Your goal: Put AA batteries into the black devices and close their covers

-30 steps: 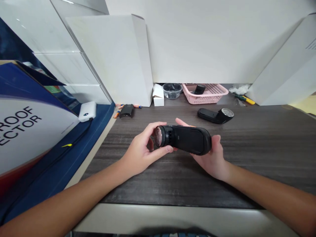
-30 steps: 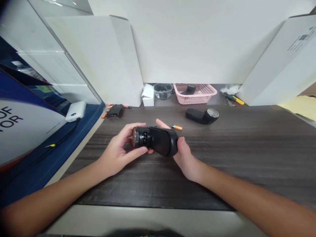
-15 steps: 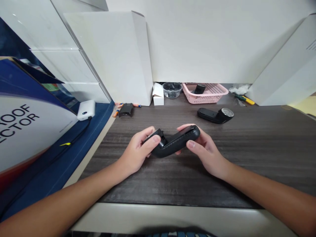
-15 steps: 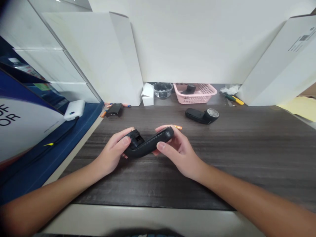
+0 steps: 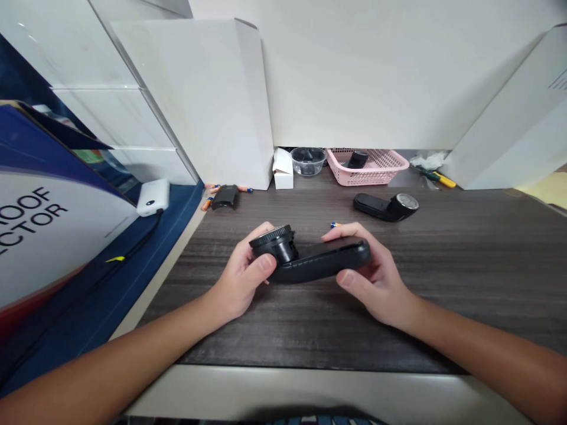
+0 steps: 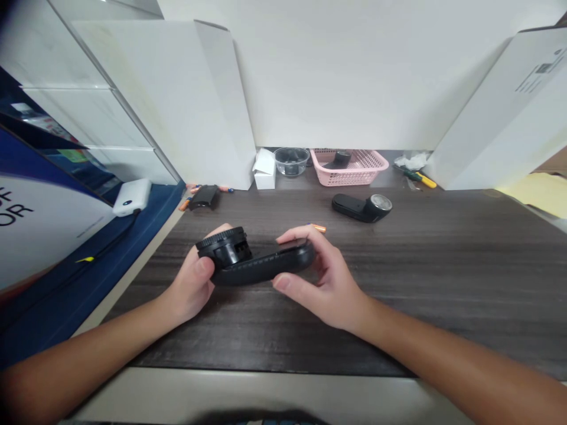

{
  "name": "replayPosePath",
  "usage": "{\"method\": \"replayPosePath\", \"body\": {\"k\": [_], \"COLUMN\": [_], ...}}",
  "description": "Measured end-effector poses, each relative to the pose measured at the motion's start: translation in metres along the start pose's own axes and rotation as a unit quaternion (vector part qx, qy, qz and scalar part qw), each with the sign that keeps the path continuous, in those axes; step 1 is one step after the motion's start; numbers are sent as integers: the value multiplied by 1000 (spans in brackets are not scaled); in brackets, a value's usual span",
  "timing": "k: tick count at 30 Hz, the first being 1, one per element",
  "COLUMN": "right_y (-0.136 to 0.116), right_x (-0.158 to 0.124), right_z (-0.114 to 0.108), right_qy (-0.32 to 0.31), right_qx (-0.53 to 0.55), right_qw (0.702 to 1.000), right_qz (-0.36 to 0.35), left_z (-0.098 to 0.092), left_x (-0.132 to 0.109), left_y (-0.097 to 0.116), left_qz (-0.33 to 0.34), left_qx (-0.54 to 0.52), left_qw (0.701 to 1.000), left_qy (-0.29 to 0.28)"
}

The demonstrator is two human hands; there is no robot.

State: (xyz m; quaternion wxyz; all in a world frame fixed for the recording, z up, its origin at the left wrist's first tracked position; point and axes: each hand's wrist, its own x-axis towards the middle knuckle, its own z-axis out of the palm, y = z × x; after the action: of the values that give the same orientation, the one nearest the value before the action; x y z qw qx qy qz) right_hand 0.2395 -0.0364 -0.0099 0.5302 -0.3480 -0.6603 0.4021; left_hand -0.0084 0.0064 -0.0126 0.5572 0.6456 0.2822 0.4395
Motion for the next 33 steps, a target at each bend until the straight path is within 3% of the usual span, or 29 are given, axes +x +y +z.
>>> {"method": "replayPosePath", "body": {"k": [5, 13, 19, 25, 33], "right_y": [-3, -5, 3, 28, 43], "right_x": [-5, -4, -4, 1, 12], "right_z": [-2, 0, -1, 6, 9], "right_qy": [-33, -43, -36, -9, 23], "right_qx": [-56, -59, -50, 39, 152], "right_qw": [997, 996, 998, 994, 975], "right_qz": [-27, -44, 6, 99, 158], "left_z": [1, 0, -2, -1, -12], "left_x": [-1, -3, 3, 10, 18], "left_y": [5, 9, 1, -1, 8], "left_qz": [30, 22, 13, -112, -53], "left_qx": [-4, 33, 32, 38, 171], "left_qw": [999, 999, 999, 993, 983], "left_qy": [29, 37, 40, 1, -42]}}
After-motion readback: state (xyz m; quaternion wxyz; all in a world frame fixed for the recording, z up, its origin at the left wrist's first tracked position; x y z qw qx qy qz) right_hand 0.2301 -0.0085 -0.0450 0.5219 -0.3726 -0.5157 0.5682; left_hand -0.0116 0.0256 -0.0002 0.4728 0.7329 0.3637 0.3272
